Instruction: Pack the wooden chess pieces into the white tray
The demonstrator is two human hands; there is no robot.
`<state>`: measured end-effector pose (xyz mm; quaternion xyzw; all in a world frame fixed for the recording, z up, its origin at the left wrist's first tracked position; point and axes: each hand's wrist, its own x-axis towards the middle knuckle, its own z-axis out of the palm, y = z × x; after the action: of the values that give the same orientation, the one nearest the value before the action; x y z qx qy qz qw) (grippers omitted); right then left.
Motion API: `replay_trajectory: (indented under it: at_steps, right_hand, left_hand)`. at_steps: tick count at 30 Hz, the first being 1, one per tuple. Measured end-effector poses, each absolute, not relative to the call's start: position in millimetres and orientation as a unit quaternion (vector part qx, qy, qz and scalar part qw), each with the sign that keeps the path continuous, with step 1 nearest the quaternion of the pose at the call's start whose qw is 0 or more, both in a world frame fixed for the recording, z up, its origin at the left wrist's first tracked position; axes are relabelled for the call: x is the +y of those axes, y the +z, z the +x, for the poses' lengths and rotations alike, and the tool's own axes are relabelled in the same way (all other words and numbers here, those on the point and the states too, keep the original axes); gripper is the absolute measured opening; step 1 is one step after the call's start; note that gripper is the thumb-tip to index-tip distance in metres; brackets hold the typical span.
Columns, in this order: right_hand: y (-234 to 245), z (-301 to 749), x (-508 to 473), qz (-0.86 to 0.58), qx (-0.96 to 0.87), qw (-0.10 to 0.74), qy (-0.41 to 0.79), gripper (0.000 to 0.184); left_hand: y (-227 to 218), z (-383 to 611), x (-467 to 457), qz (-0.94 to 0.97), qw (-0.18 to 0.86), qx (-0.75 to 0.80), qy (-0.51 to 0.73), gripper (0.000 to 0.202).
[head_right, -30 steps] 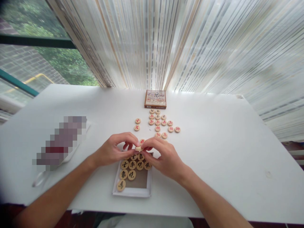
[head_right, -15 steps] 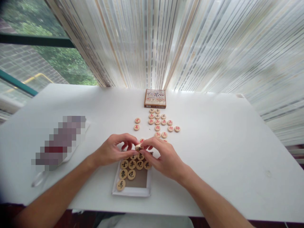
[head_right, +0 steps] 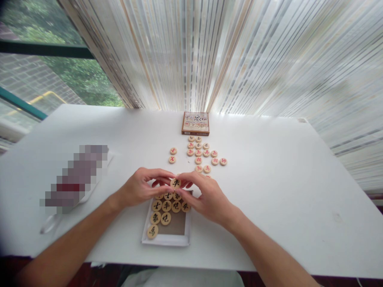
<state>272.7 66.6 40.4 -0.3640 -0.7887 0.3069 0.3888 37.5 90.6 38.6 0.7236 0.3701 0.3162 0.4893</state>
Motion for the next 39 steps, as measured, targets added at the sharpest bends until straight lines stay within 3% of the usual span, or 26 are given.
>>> replay_trajectory:
  at_steps: [28, 39]
  right_hand:
    - [40.2, 274.8, 66.4, -0.368, -0.798, 0.367, 0.305, 0.018]
    - [43.2, 274.7, 66.4, -0.372, -0.79, 0.375, 0.311, 0.02]
  left_hand:
    - [38.9, 37.0, 89.2, 0.693, 0.54, 0.384, 0.283, 0.035]
    - [42.3, 37.7, 92.1, 0.729, 0.473, 0.39, 0.305, 0.026]
